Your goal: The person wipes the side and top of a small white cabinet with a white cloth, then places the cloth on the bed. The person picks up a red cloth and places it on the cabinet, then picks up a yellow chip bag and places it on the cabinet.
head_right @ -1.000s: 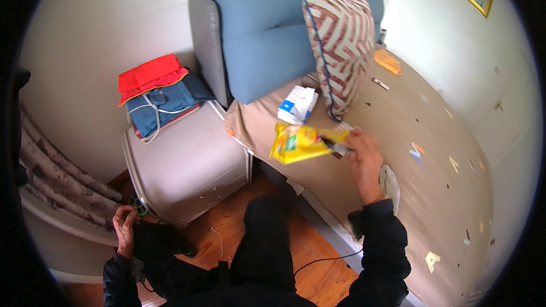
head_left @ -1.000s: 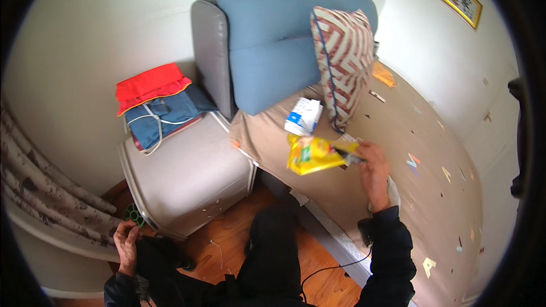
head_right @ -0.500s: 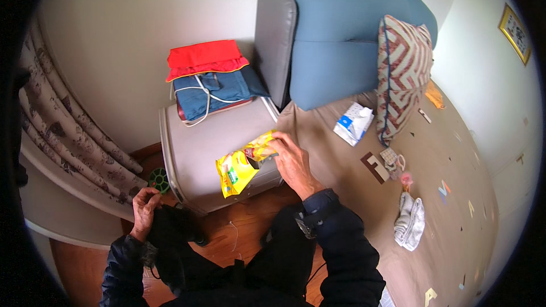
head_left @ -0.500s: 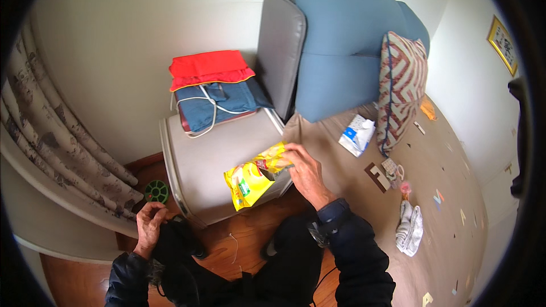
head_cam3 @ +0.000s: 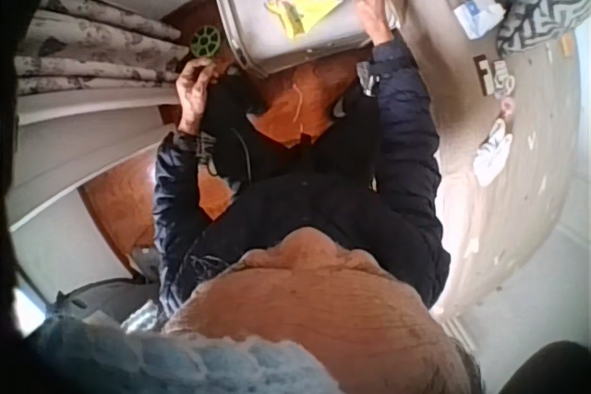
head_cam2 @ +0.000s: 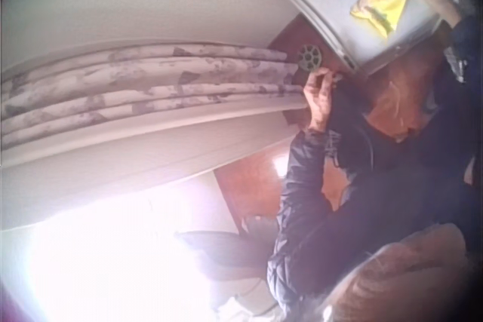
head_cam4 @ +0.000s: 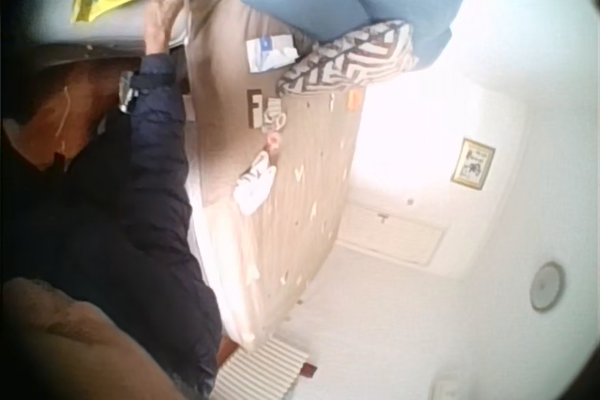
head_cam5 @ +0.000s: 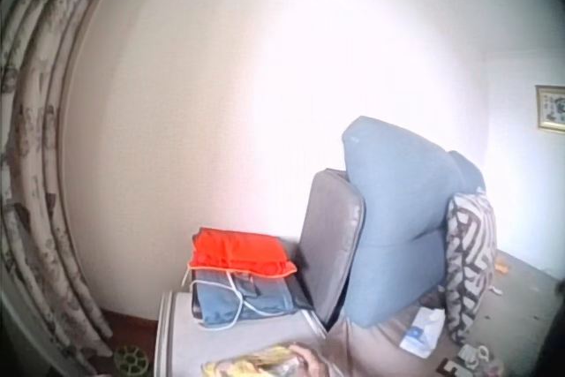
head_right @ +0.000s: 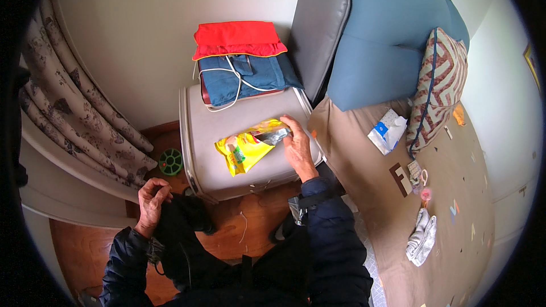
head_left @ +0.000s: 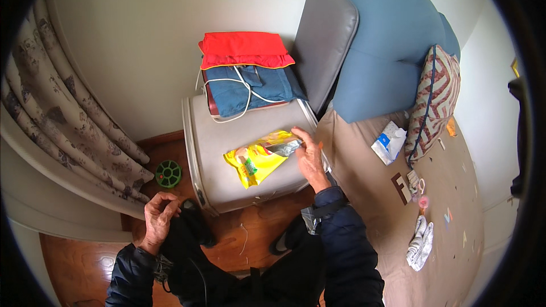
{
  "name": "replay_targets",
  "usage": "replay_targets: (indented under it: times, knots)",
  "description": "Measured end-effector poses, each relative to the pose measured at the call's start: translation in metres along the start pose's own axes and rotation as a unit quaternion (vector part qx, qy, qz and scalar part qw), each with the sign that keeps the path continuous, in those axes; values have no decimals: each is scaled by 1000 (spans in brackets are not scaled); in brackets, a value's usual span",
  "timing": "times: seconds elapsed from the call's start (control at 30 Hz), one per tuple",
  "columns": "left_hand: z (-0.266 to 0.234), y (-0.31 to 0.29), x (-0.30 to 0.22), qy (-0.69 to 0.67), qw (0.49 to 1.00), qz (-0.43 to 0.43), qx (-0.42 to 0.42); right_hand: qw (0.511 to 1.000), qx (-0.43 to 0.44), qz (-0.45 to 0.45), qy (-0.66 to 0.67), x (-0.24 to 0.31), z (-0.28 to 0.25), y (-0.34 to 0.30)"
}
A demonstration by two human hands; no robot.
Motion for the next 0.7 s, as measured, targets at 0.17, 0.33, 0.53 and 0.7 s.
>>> replay_targets:
  times: [0.17, 0.33, 0.53, 0.7]
  knots:
    - [3, 1, -4, -3, 1000, -10, -2, 930, -38, 200, 307, -10, 3, -17]
    - [6, 2, -3, -8, 1000, -8, -1, 837, -64, 310, 446, -19, 9, -28]
    - [11, 4, 1, -8, 1000, -1, 6, 908, -72, 281, 303, -22, 27, -26]
    - [14, 4, 7, -19, 1000, 3, 2, 907, -68, 221, 351, 5, 33, -39]
Point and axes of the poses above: each hand's wrist, its own y-axis towards the middle knuckle, its own z-axis out of the palm, x = y × z, the point moved 2 cm from there along y, towards the middle knuckle
